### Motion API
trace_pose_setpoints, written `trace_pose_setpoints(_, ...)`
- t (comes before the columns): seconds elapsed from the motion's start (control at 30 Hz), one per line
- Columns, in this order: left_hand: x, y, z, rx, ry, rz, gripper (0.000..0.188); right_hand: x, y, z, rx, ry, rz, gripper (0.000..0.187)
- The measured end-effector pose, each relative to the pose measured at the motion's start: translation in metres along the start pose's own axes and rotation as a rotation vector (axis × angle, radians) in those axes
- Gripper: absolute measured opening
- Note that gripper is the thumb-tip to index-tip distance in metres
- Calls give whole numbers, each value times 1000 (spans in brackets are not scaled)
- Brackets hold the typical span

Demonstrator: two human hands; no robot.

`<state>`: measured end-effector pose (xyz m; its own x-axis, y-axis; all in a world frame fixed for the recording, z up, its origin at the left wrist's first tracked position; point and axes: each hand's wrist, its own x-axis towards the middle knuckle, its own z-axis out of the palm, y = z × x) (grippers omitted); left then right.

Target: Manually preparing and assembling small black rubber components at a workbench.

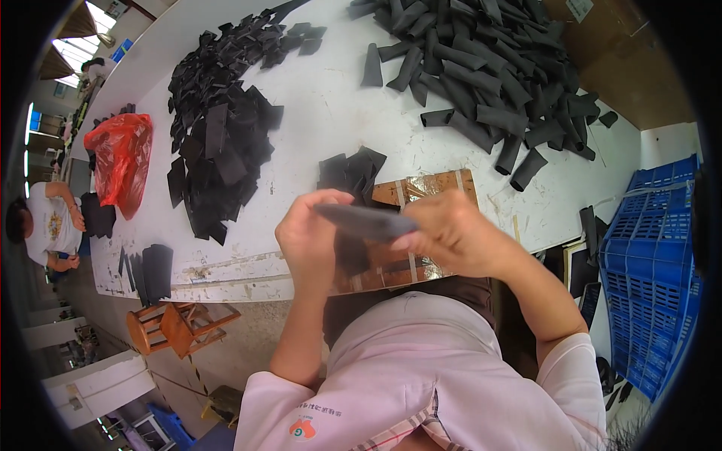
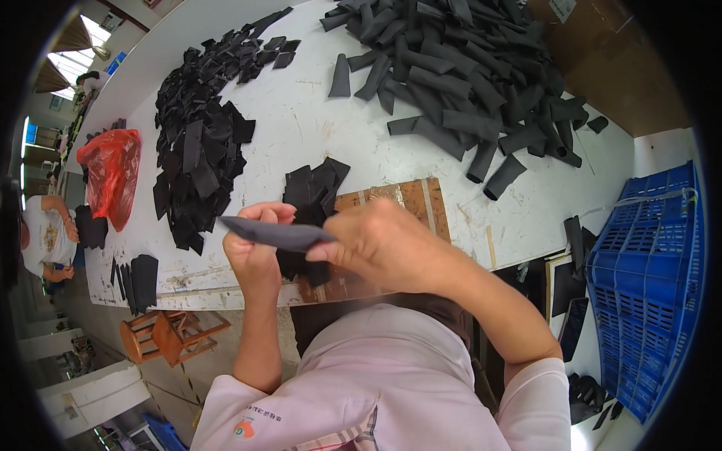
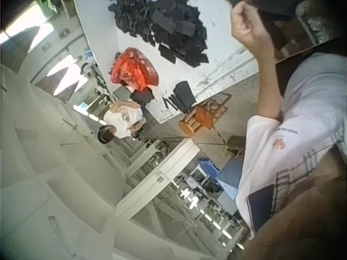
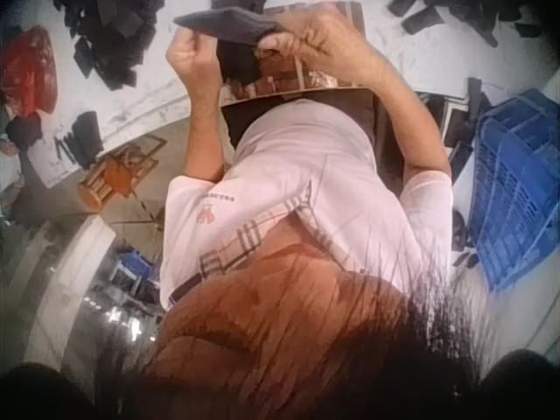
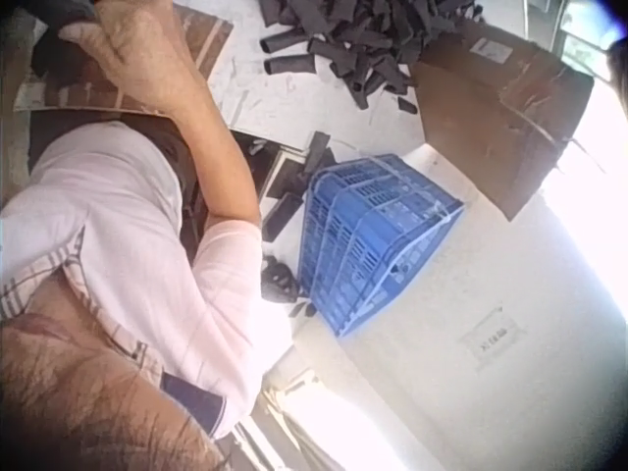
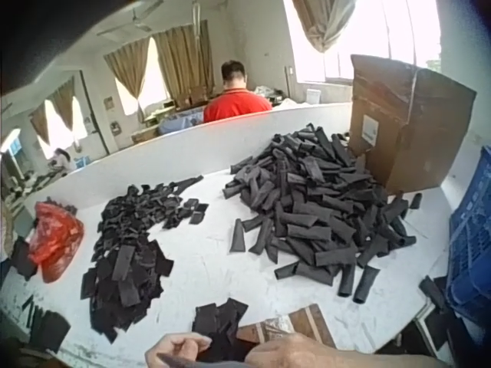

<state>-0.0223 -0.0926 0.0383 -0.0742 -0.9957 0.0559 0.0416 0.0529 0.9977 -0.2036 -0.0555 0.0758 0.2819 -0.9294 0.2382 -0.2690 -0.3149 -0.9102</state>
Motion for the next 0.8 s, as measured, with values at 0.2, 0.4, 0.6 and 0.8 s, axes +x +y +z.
trace_pose_setpoints(0.2, 17, -54, -17, 790, -100, -32, 46, 20, 34, -38, 198, 639, 276, 49)
trace_pose_setpoints(0.4, -12, -81, -35, 1162, -22, -14, 37, -56, 47, 17, 382, 247, 568, 43)
trace_pose_setpoints(0.6, -7, -92, -61, 716, 129, -130, 13, -62, 39, 53, 239, 67, 626, 32)
trace_pose_setpoints(0.8, -18, -25, -58, 47, 13, -265, 13, -53, 28, 77, 301, 19, 460, 34)
